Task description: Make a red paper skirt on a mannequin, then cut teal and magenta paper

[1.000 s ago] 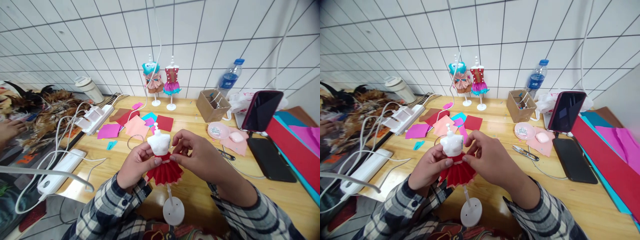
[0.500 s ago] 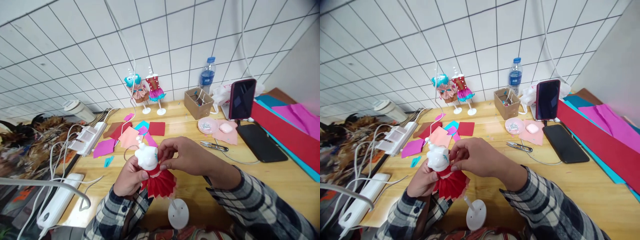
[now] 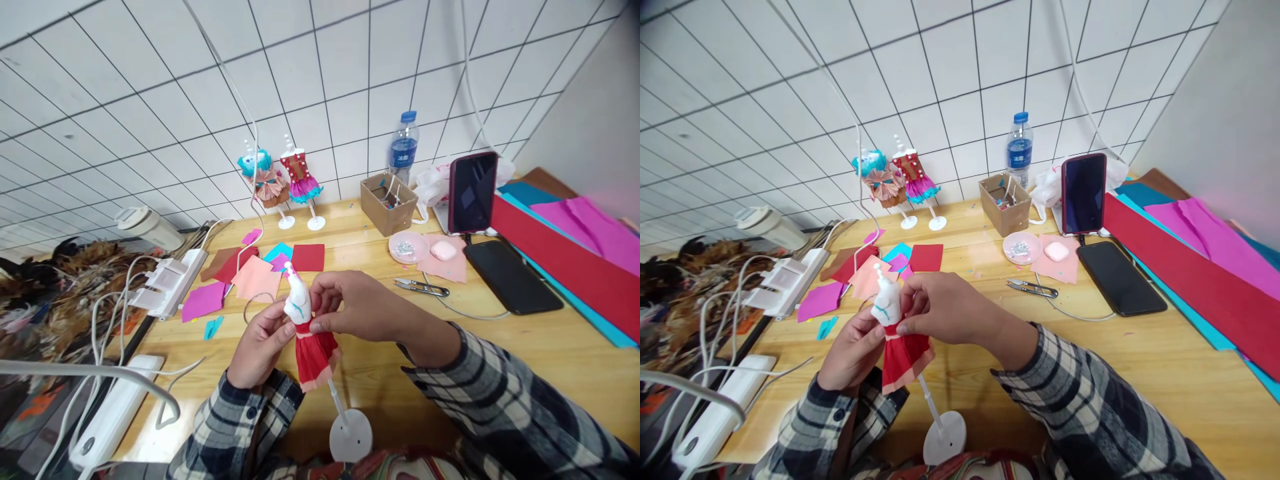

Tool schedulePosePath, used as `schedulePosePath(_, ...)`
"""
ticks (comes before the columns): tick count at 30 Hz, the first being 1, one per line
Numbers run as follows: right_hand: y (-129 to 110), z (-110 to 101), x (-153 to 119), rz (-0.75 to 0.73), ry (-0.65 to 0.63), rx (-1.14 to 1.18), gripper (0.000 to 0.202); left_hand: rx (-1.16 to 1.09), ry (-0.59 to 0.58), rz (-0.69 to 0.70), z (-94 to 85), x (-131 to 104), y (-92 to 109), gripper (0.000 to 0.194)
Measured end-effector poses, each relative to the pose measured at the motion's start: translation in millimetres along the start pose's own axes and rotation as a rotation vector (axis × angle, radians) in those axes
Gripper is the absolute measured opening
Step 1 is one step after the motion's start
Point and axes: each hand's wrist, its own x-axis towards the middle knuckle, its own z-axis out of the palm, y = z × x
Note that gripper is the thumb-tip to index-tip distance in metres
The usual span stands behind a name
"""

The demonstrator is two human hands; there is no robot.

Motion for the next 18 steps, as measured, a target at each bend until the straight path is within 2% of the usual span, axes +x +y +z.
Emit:
schedulePosePath(4, 1, 7, -1, -0.01, 0.03, -0.087, 0.021, 0.166, -0.107, 0.011, -4.9, -3, 16, 0.056)
schedulePosePath(6, 2, 10, -2, -0.01, 0.038, -0.105, 0.026, 0.27, -0.086, -0.016, -5.8, -5, 24, 0.052)
schedulePosePath(8, 4, 11, -1, 0.013, 0.028, -0.093, 0.033, 0.341, -0.052, -0.037, -6.4, -7, 29, 0.037)
schedulePosePath(11, 8, 10, 4, 0.088, -0.031, -0.034, 0.04, 0.309, -0.046, -0.005, -8.1, -9, 28, 0.026)
schedulePosePath(15, 12, 7, 8, 0.156, -0.143, 0.082, 0.04, 0.194, -0.09, -0.005, -9.5, -10, 20, 0.032)
schedulePosePath(18, 8, 4, 7, 0.17, -0.149, 0.038, 0.039, 0.16, -0.049, -0.02, -7.6, -10, 20, 0.041)
